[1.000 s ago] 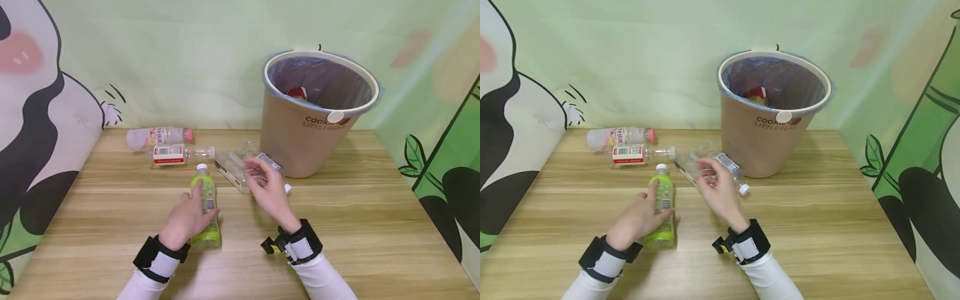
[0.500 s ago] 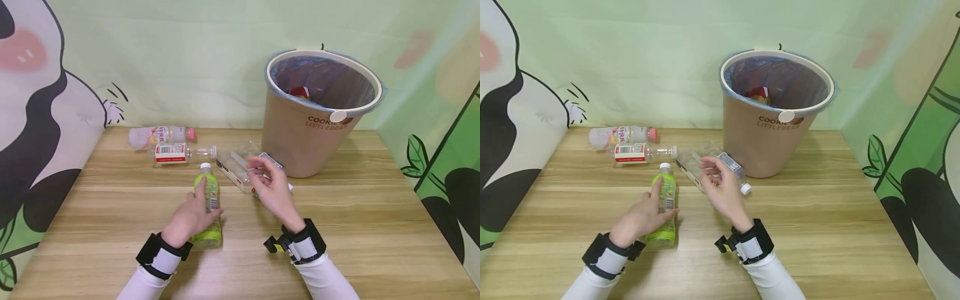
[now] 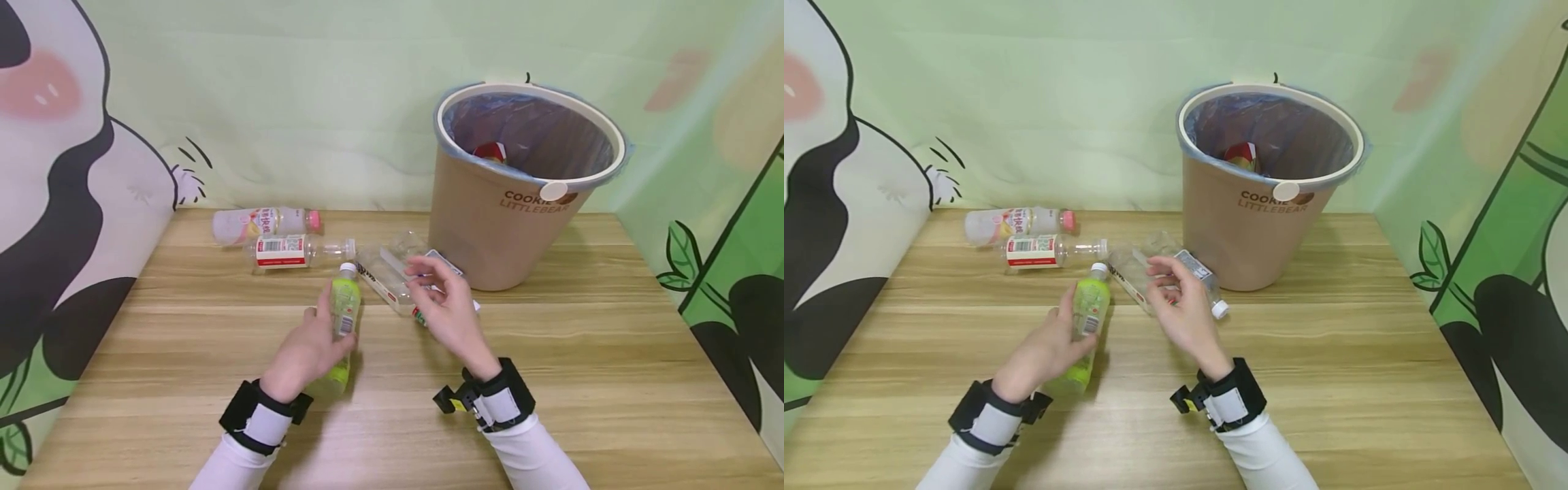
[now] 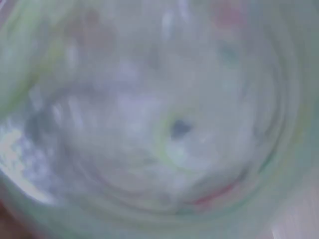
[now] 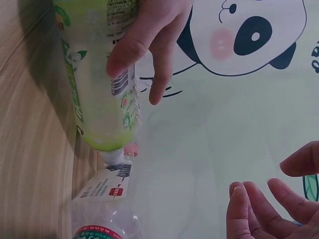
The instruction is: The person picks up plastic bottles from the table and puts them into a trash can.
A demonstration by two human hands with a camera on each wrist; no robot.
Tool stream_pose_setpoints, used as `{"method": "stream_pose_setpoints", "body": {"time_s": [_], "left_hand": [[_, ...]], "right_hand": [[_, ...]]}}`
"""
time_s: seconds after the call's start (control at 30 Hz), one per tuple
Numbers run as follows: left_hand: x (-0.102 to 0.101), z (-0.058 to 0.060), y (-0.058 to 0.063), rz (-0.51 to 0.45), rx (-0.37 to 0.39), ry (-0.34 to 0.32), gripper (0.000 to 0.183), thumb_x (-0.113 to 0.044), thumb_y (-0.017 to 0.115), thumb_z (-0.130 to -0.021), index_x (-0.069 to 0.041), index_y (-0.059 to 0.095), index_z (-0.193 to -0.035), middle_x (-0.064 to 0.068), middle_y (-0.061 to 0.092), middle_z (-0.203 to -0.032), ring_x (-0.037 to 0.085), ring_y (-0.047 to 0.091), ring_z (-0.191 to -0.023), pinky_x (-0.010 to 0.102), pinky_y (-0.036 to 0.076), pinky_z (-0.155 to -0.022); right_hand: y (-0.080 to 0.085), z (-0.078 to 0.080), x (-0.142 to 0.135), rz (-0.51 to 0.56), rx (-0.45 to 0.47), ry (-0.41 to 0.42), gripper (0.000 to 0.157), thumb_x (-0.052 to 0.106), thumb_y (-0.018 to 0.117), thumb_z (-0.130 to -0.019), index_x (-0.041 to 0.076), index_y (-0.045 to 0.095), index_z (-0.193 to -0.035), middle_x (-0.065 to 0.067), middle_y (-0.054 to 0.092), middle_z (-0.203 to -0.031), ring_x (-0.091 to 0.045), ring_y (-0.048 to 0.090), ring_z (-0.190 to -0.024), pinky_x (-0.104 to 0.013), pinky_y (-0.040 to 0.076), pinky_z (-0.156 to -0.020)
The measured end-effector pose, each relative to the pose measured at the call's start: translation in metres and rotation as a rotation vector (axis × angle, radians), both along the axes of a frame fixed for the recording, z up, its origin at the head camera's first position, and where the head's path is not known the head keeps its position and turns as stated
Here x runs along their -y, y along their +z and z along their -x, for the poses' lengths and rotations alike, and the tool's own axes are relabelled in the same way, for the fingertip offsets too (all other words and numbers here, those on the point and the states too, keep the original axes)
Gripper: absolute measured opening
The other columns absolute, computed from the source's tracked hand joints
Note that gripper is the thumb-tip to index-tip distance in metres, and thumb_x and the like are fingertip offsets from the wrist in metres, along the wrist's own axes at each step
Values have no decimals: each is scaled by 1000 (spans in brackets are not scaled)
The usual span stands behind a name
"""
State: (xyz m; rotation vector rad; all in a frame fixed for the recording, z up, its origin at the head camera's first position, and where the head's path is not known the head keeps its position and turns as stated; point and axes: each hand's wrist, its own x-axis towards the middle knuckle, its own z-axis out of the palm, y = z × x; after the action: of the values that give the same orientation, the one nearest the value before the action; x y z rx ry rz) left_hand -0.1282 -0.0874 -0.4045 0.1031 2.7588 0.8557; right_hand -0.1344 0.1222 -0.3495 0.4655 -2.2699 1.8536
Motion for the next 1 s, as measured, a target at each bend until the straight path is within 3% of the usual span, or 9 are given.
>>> {"method": "stream_pose_setpoints", "body": {"time_s": [0.13,0.27,0.43,0.63,0.87,1.0], "left_hand": [[5,3,0,21,-66,-1,102,-27,67,-84,-10,-7,-152,36,46,-120,33,58,-77,39,52,-56],[10,6,-2,71,-151,12,102,-28,71,-80,-11,1,-152,33,53,-112,39,59,-80,46,53,-59],[16,8,-7,159,-240,23,101,-28,76,-75,-11,12,-151,30,57,-106,42,56,-83,49,51,-60],[19,9,-14,250,-289,12,96,-25,76,-75,-11,18,-150,32,55,-109,45,53,-86,52,50,-64],[21,9,-20,346,-350,29,93,-31,77,-73,-19,24,-149,32,50,-119,49,53,-94,60,48,-70],[22,10,-22,399,-345,26,94,-39,76,-74,-24,23,-150,30,45,-127,49,52,-97,62,47,-75]], "right_hand": [[1,-1,0,-3,1,-2,30,-9,56,-86,-7,57,-116,-25,61,-107,-36,60,-96,-34,53,-80],[0,-1,1,-11,-3,-2,30,-9,56,-86,-8,56,-116,-25,61,-107,-38,60,-96,-34,54,-80],[-12,5,0,-8,-11,5,30,-7,57,-87,-6,56,-117,-23,61,-108,-37,60,-96,-38,54,-80],[-29,14,-2,3,-8,8,32,-3,59,-88,-1,57,-119,-22,61,-111,-35,60,-97,-34,54,-80],[-31,14,-3,20,-12,14,34,-2,60,-87,0,57,-121,-22,61,-112,-34,60,-97,-41,54,-81],[-31,14,-3,10,-11,7,33,-2,60,-87,2,58,-120,-17,62,-109,-31,61,-96,-37,54,-80]]}}
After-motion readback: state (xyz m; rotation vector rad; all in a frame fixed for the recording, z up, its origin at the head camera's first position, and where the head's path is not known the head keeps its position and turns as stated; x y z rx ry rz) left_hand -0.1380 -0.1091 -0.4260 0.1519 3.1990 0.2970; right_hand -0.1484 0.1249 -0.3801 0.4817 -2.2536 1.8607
